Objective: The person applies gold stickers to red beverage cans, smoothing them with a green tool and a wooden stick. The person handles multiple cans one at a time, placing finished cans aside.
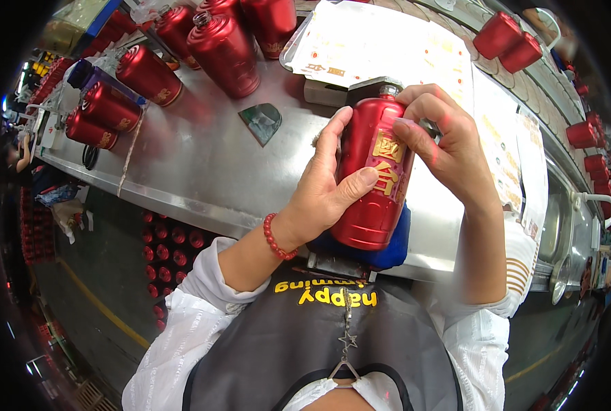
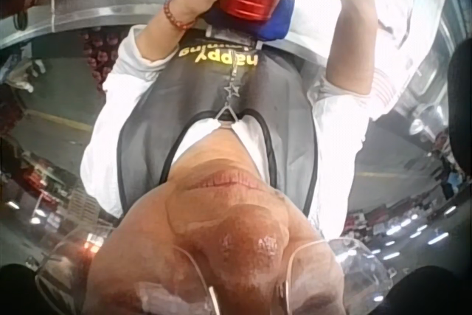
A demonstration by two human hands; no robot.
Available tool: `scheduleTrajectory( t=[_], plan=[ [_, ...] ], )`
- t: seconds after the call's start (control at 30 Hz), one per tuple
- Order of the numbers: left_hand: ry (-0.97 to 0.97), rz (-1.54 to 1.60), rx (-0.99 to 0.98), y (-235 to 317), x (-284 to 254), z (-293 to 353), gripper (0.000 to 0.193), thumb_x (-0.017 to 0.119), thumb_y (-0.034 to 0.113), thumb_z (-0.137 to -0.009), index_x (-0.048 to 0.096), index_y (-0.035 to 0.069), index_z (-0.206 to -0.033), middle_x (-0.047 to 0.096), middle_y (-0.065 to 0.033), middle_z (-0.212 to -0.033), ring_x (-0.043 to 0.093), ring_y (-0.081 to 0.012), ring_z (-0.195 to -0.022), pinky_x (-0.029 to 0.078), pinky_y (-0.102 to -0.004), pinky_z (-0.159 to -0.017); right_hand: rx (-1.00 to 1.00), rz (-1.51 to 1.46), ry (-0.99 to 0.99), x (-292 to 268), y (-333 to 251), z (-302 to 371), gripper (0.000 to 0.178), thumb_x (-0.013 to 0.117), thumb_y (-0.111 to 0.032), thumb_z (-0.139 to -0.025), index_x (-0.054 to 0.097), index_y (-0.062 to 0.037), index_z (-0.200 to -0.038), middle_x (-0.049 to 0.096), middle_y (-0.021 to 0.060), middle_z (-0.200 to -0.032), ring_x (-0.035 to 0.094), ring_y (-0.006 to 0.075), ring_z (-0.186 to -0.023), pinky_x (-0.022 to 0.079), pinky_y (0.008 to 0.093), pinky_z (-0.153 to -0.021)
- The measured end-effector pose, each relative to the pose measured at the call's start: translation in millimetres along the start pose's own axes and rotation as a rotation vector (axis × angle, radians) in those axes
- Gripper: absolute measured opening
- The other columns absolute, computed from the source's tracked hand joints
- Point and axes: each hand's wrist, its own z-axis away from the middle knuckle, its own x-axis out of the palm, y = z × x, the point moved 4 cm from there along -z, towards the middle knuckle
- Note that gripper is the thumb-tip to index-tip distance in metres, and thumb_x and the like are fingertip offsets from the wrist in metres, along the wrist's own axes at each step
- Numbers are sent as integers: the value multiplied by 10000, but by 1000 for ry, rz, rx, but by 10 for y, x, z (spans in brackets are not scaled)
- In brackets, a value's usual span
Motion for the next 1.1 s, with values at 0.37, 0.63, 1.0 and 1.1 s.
scheduleTrajectory(
  t=[0.37,0.63,1.0,1.1],
  plan=[
    [-4,-9,-1,14,-4,5,851,638,228,-996,67,-3,-1582,390,-176,-1491,466,-227,-1338,399,-379,-1116,2,18,-8,11,-17,-6,182,742,-112,-880,607,10,-869,658,136,-1023,652,279,-912,533,365,-788],
    [1,73,5,9,1,-1,846,631,243,-1004,65,0,-1584,385,-173,-1495,464,-220,-1337,397,-376,-1116,17,8,-7,25,-30,-17,180,746,-100,-871,602,7,-864,657,135,-1035,646,277,-931,530,360,-800],
    [3,65,-24,14,17,-7,801,589,231,-1031,55,21,-1589,376,-167,-1496,462,-212,-1334,408,-366,-1107,40,15,-28,18,-56,-14,217,743,-117,-903,568,-5,-840,644,123,-1056,613,204,-946,507,309,-852],
    [5,19,-20,2,15,-15,800,587,226,-1030,54,21,-1589,377,-168,-1497,465,-213,-1332,411,-368,-1106,21,22,-11,14,-42,-5,187,718,-114,-912,577,-1,-867,650,131,-1041,626,222,-937,514,326,-837]
  ],
)
